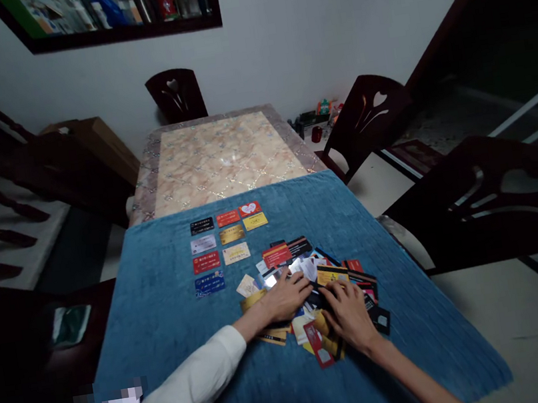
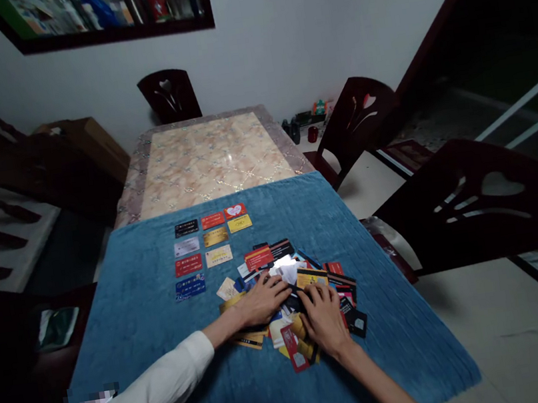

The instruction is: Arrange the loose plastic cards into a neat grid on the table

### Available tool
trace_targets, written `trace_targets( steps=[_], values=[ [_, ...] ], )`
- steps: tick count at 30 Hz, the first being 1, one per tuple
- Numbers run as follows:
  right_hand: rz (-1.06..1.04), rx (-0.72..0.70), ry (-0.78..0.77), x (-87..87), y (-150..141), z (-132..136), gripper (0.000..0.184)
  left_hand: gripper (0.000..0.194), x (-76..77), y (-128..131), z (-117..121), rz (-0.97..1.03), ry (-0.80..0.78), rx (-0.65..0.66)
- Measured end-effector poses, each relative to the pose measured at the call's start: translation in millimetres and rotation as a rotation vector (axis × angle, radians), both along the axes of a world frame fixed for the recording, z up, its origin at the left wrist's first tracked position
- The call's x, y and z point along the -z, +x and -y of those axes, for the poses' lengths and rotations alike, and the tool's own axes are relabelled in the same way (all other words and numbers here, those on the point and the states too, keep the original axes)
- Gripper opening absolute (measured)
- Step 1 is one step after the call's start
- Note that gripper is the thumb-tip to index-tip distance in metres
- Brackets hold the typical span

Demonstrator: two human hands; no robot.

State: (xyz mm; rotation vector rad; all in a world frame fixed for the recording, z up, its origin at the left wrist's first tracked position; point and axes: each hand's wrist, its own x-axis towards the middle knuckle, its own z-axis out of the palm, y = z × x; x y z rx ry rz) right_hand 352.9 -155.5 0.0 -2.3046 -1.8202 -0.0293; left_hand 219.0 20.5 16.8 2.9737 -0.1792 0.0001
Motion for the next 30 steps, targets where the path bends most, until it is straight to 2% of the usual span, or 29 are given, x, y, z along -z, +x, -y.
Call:
trace_targets(
  steps=[7,15,22,27,30],
  values=[
    [-0.03,-0.052,-0.003,2.2,0.3,7.5,0.039,0.033,1.1,-2.5,5.0,0.016,-0.007,0.015],
    [-0.045,-0.09,-0.02,2.3,2.6,12.7,0.044,0.027,-4.0,-5.6,7.4,0.062,0.011,0.104],
    [-0.02,-0.157,0.015,0.0,8.3,18.6,0.042,0.027,-4.2,-10.3,8.4,0.095,-0.033,0.102],
    [-0.038,-0.164,0.067,-3.8,14.3,17.0,0.041,0.023,-1.1,-8.2,9.1,0.084,-0.089,0.033],
    [-0.067,-0.144,0.102,-9.4,17.2,10.7,0.036,0.02,0.1,-6.2,10.1,0.089,-0.176,-0.079]
  ],
)
